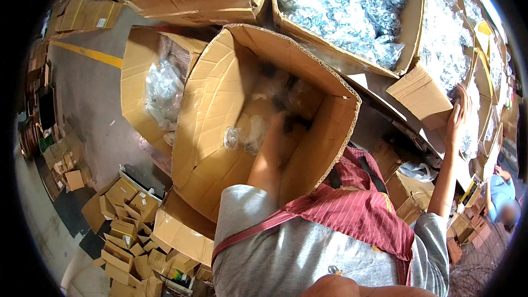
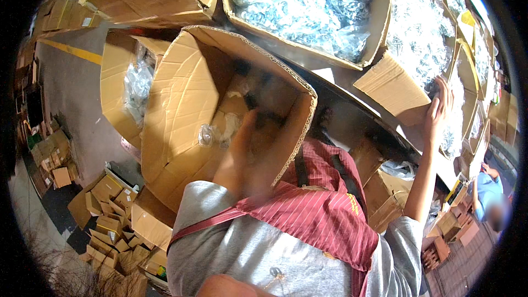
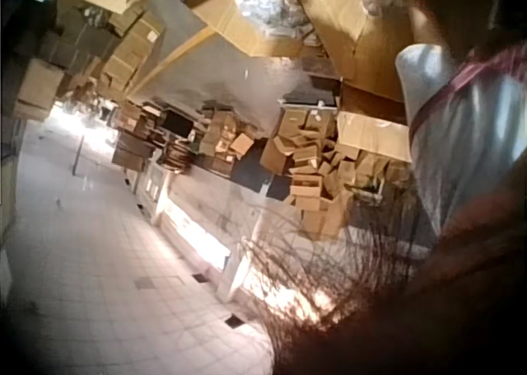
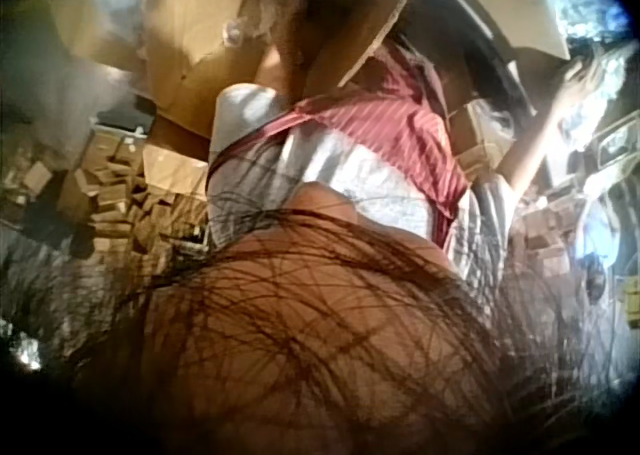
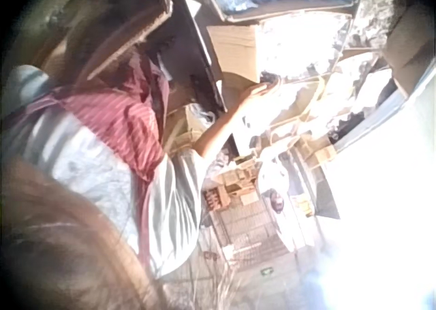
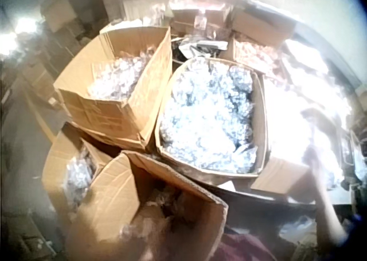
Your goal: The person repeatedly picks small black objects from a large cardboard box, places them on a digital scale, and then transfers them into smaller shipping boxes lined with bubble wrap. The person also handles bubble wrap and cardboard boxes during the process.
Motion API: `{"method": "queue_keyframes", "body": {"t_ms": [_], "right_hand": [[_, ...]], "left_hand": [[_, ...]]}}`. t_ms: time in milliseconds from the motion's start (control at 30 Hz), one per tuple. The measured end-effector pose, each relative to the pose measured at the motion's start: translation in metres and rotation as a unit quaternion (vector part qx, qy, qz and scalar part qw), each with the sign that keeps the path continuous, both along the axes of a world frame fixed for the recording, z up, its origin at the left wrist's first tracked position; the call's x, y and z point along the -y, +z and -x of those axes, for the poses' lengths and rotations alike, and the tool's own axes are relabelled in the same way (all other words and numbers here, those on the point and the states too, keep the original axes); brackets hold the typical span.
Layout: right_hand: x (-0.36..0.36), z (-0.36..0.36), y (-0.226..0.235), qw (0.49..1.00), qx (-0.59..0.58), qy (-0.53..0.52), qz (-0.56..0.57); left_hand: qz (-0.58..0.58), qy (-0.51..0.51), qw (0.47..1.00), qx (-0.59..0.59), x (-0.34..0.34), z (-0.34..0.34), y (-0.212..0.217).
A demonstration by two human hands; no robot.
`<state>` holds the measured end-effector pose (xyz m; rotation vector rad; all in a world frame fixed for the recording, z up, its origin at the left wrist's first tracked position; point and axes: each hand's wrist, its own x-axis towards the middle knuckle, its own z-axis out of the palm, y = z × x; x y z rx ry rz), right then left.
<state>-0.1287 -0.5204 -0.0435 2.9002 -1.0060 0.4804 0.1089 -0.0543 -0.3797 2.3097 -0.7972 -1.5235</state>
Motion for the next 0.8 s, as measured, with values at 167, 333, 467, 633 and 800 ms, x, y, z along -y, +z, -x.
{"method": "queue_keyframes", "body": {"t_ms": [167, 333, 467, 633, 800], "right_hand": [[0.0, 0.006, -0.002, 1.0, -0.01, -0.013, 0.018], [-0.001, 0.0, -0.001, 1.0, 0.004, -0.008, 0.005], [0.0, 0.008, -0.003, 1.0, 0.001, -0.022, -0.008], [-0.001, 0.001, -0.002, 1.0, 0.01, -0.017, -0.003], [0.004, 0.008, -0.009, 1.0, 0.013, -0.01, -0.002]], "left_hand": [[0.06, -0.077, 0.993, 0.072, 0.002, -0.023, 0.015], [0.042, -0.112, 0.989, 0.092, 0.006, -0.015, 0.005], [0.023, -0.143, 0.987, 0.07, 0.016, -0.009, -0.006], [-0.007, -0.161, 0.987, -0.025, 0.015, -0.02, 0.003], [-0.081, 0.011, 0.954, -0.29, -0.013, -0.047, 0.03]]}}
